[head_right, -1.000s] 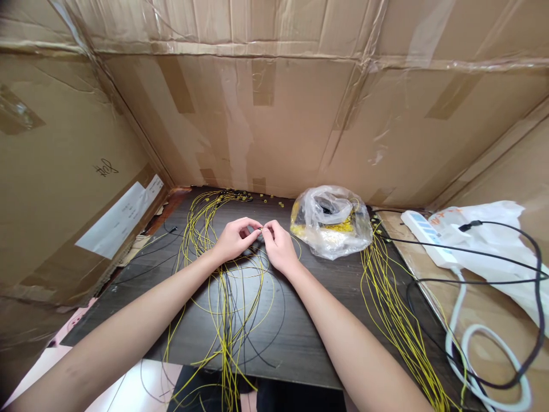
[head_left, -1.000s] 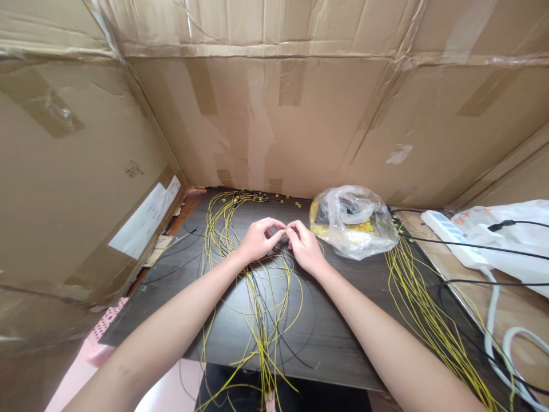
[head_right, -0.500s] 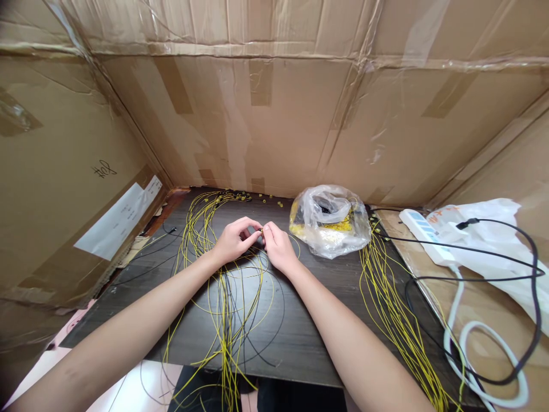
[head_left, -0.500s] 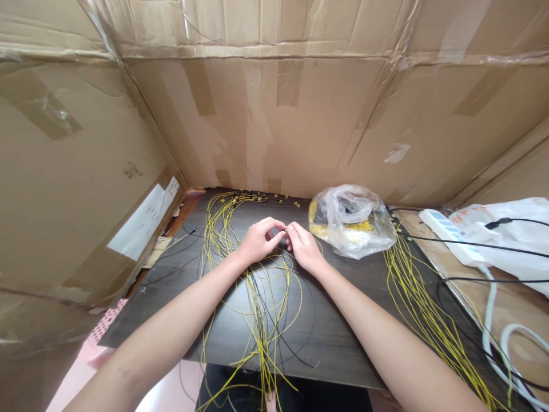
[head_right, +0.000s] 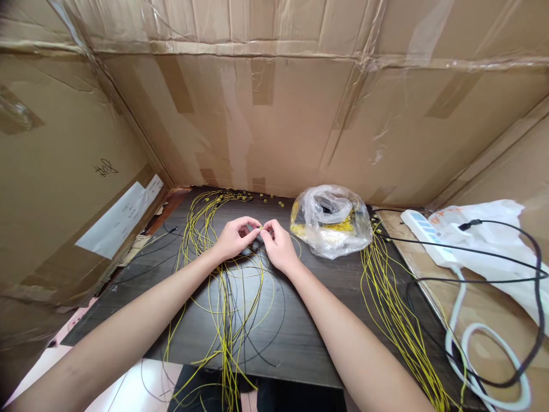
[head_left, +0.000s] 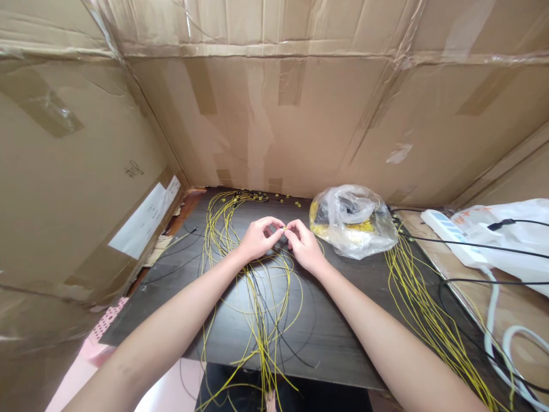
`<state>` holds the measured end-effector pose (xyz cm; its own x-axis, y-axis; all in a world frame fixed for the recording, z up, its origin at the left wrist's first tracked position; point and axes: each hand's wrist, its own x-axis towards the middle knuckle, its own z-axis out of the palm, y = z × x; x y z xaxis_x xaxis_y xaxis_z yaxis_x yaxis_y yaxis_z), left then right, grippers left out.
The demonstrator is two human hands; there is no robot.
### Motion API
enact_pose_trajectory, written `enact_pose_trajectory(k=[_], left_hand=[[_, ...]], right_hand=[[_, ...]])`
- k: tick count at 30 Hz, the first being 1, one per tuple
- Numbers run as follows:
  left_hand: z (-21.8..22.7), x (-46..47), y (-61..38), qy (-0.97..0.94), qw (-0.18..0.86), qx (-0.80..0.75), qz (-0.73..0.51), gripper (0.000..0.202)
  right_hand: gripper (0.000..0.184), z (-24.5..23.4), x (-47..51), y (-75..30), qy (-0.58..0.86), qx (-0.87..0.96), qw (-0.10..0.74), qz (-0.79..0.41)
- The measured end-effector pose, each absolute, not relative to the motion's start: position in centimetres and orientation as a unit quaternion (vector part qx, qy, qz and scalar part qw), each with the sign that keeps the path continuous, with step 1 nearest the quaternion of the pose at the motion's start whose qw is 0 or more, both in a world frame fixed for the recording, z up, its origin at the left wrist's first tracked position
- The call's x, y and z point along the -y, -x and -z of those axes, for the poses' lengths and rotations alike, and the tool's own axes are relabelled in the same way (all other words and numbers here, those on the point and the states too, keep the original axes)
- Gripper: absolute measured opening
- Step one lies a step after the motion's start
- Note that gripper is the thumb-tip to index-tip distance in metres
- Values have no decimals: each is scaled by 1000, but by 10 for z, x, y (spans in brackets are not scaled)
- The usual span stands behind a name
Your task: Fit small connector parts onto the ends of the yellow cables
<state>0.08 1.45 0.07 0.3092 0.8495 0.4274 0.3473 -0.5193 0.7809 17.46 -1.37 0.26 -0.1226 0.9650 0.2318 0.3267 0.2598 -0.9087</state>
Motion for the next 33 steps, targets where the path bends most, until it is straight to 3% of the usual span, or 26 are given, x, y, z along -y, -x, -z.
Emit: enact_pose_trajectory(k=[33], left_hand=[[-1,-13,1,-790,238,-370,-427,11]], right_hand=[[41,4,10,-176,495,672,417,-361]])
